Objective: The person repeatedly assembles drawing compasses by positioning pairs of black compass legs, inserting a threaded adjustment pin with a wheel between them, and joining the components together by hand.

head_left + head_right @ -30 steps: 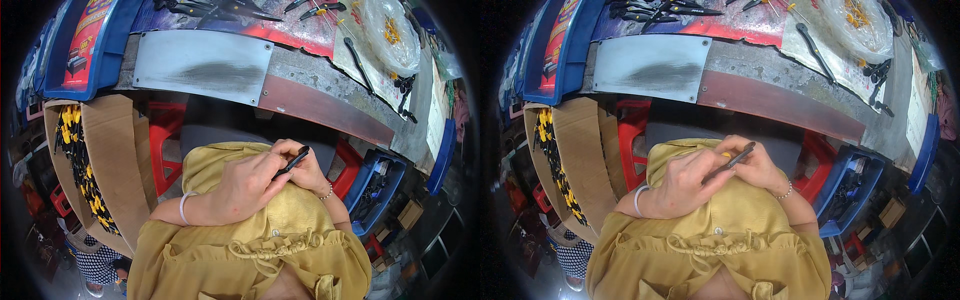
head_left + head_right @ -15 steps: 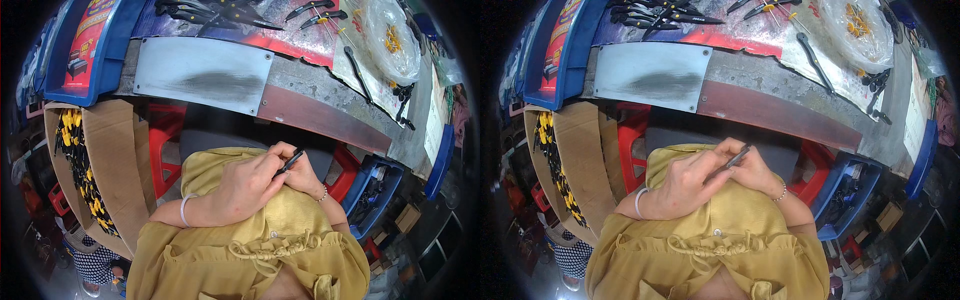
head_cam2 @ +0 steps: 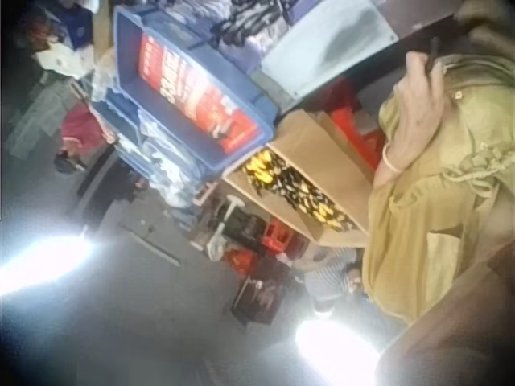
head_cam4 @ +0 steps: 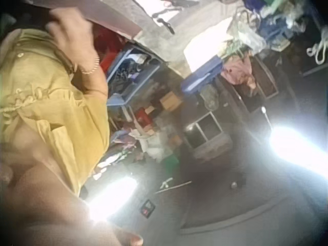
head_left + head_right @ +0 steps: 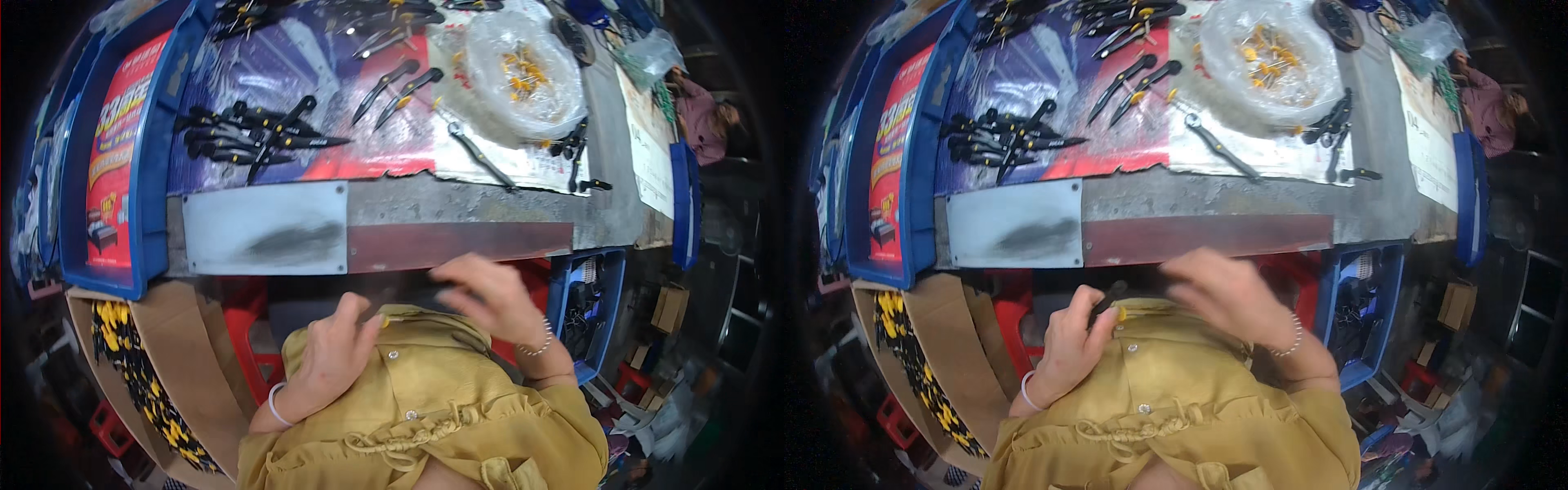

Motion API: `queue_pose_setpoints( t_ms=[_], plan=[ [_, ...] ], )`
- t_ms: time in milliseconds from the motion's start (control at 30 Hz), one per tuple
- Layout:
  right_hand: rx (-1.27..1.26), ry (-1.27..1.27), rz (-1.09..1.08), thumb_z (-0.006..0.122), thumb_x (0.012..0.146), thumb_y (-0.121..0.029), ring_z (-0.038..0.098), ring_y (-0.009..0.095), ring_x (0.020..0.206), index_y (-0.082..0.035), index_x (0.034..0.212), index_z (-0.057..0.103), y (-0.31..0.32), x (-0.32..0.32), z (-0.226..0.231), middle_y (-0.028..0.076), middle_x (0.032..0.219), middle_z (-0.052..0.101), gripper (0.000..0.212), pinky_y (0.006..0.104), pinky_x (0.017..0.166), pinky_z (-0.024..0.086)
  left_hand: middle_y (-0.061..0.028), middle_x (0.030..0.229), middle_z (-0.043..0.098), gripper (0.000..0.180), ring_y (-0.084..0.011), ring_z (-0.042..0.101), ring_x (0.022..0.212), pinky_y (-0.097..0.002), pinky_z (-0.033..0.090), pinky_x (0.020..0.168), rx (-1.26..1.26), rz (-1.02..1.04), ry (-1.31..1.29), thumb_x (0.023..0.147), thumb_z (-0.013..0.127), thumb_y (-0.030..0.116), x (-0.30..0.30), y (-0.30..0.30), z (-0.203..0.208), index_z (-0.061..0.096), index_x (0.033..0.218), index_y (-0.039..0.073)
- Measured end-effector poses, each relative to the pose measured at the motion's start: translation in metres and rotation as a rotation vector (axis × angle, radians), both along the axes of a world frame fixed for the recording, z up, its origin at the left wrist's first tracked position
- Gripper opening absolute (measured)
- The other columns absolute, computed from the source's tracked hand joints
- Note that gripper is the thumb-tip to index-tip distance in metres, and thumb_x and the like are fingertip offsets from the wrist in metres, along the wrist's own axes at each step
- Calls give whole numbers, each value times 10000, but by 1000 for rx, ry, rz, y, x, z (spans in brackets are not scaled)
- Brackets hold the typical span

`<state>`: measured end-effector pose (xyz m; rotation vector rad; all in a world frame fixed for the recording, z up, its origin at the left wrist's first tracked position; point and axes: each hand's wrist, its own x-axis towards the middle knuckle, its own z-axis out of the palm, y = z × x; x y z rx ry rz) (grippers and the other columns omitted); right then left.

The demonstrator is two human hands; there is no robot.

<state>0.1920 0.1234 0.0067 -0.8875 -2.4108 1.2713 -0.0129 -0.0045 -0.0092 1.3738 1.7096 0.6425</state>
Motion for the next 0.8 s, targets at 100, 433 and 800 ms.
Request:
queue_pose_setpoints(
  t_ms=[100, 433, 800],
  plan=[
    [427, -136, -123, 577, 719, 75, 625, 259, 730, -36, 1015, 604, 42, 17, 21, 132, 947, 597, 318, 319, 609, 506, -112, 765, 640, 131, -158, 607, 561, -264, 454, 493, -94, 41, -288, 883, 545, 100, -8, -2, -2, 488, 921, -12],
    [1114, -409, 467, 535, 744, -128, 509, 156, 788, -94, 984, 578, 128, -1, 18, 38, 1111, 502, 246, 283, 652, 468, -83, 772, 599, 218, -96, 582, 618, -188, 443, 575, -275, 257, -1131, 880, 512, 33, -6, -14, 12, 531, 1086, -36],
    [856, -233, 198, 602, 704, 2, 613, 175, 673, -25, 871, 509, 114, 28, 36, 80, 937, 603, 193, 305, 569, 504, -166, 817, 637, 260, -60, 458, 455, -183, 418, 509, -298, 138, -1354, 880, 570, 125, -12, -15, 0, 560, 1068, -55]
  ],
)
